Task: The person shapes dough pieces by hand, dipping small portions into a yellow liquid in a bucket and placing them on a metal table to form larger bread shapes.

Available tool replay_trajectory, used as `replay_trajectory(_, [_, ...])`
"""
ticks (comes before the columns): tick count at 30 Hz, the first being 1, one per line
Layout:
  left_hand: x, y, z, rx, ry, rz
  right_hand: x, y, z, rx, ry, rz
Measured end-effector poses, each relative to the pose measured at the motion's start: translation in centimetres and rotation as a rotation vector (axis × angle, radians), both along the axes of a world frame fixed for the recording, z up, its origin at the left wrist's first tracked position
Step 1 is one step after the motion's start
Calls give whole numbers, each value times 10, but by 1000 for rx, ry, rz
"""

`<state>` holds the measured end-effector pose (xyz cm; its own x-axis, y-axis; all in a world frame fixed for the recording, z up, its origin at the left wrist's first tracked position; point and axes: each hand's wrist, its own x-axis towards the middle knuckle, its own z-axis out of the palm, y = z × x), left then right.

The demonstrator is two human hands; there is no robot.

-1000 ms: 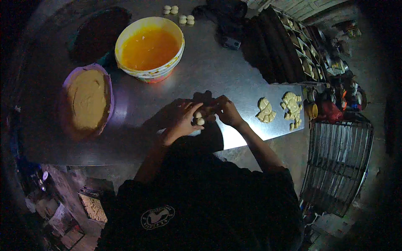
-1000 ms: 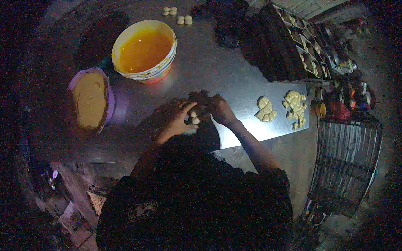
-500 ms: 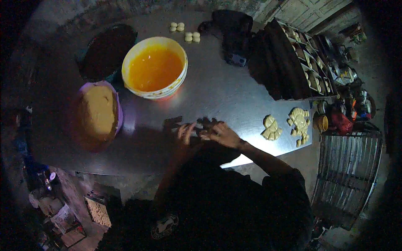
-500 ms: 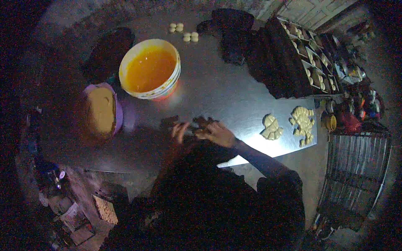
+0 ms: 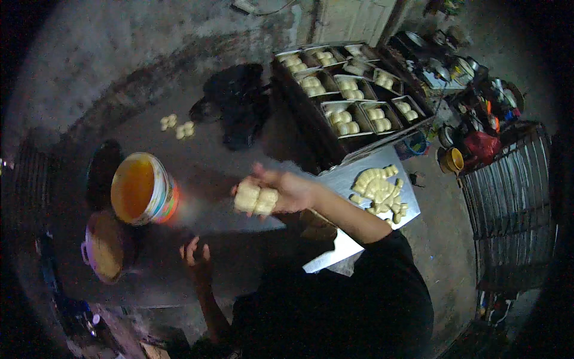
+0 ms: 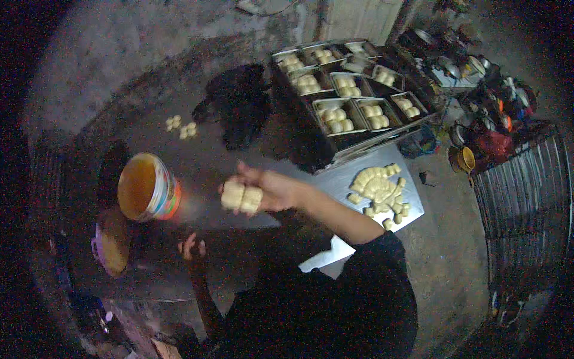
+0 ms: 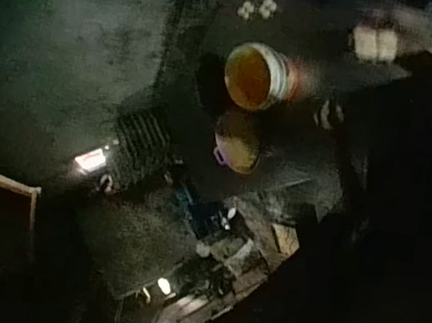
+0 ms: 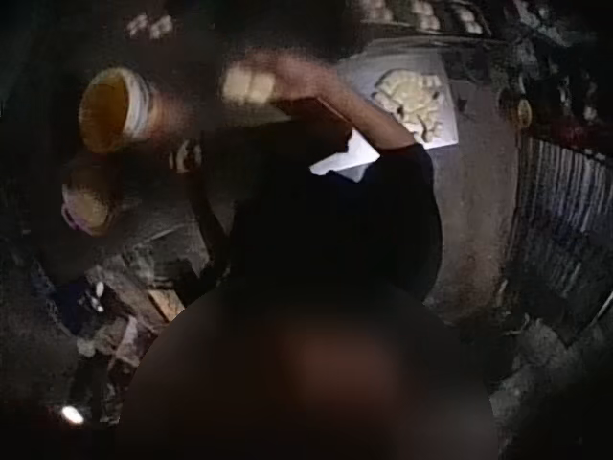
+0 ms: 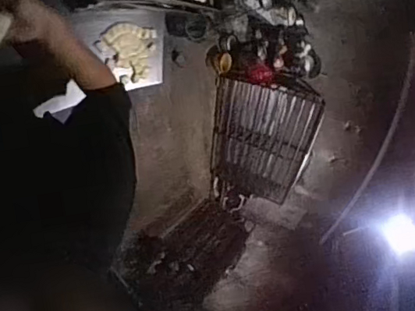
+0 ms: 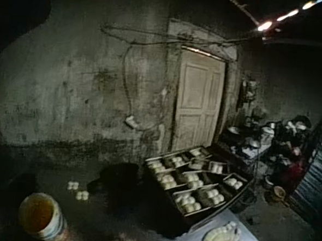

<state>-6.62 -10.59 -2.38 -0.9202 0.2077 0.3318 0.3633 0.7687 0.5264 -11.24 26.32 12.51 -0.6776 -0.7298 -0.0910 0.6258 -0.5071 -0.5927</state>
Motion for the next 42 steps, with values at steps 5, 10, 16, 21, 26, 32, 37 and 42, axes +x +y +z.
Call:
replay_trajectory(5, [24, 50, 6, 91, -176, 96, -29, 176, 131, 449, 147, -796])
replay_trajectory(10, [16, 53, 24, 39, -209, 82, -138, 382, 75, 1076, 322, -1220])
replay_trajectory(16, [-11, 58, 4, 63, -243, 12, -197, 561, -25, 1791, 194, -1137])
replay_trajectory(21, [1, 21, 4, 67, -284, 40, -234, 417, 13, 2508, 670, -821])
replay_trajectory(26, [-4, -1, 2, 155, -300, 39, -194, 113, 78, 1604, 1137, -695])
replay_trajectory(32, [-12, -41, -3, 289, -297, 83, -248, -78, -42, 1722, 1519, 57])
replay_trajectory(37, [-6, -98, -9, 299, -294, 208, -344, -133, -93, 1741, 1993, 123])
replay_trajectory(42, [6, -147, -12, 228, -290, 306, -434, -111, -179, 1602, 1916, 278])
